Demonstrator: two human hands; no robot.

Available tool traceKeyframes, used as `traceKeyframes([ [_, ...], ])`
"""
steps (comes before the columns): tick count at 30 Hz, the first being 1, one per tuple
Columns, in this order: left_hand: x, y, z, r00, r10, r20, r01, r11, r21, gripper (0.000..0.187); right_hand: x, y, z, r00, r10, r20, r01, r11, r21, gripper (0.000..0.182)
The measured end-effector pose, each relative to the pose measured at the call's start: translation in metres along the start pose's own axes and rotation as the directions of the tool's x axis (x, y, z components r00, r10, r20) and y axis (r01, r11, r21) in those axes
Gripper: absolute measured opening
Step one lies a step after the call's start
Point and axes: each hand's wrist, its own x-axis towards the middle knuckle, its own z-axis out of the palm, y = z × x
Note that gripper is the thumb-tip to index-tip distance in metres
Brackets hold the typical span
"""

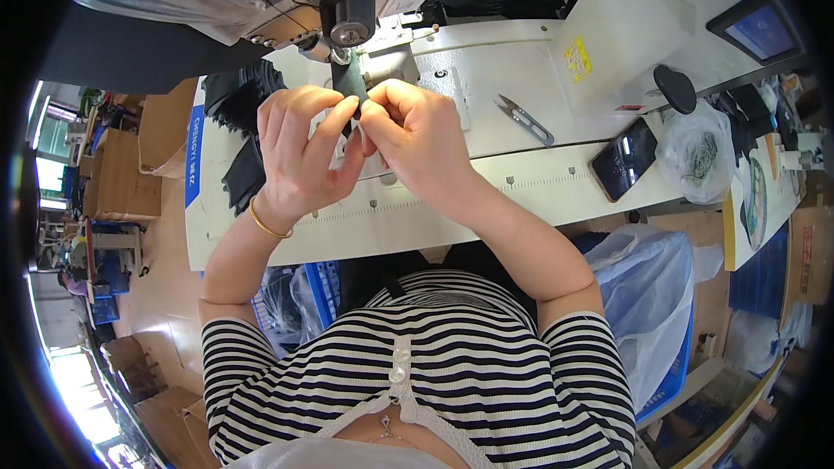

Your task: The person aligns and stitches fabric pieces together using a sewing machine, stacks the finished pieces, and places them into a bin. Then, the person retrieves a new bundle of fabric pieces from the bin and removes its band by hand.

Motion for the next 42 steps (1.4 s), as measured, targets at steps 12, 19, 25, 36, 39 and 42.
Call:
traceKeyframes([
  [12,-0.009,-0.01,0.007,0.986,0.123,-0.113,-0.117,0.991,0.058,0.026,-0.002,0.001,0.006,1.0,0.014,-0.026,-0.011,0.995,0.095,0.02],
  [19,-0.014,-0.026,0.015,0.96,0.24,-0.143,-0.221,0.966,0.138,0.037,0.003,0.003,0.011,0.999,0.009,-0.04,-0.004,0.99,0.143,0.02],
  [25,-0.012,-0.031,0.016,0.963,0.232,-0.139,-0.216,0.969,0.118,0.025,0.002,0.0,0.01,0.998,0.058,-0.017,-0.055,0.987,0.152,0.021],
  [36,-0.009,-0.047,0.031,0.942,0.269,-0.199,-0.234,0.955,0.183,0.034,-0.008,0.013,-0.001,0.996,0.073,0.051,-0.076,0.995,0.057,0.022],
  [39,-0.008,-0.047,0.032,0.953,0.23,-0.199,-0.204,0.969,0.142,0.029,-0.01,0.015,0.0,0.995,0.079,0.067,-0.084,0.993,0.077,0.022],
  [42,-0.008,-0.047,0.037,0.954,0.203,-0.222,-0.171,0.973,0.156,0.026,-0.011,0.017,0.001,0.992,0.093,0.084,-0.1,0.991,0.088,0.021],
])
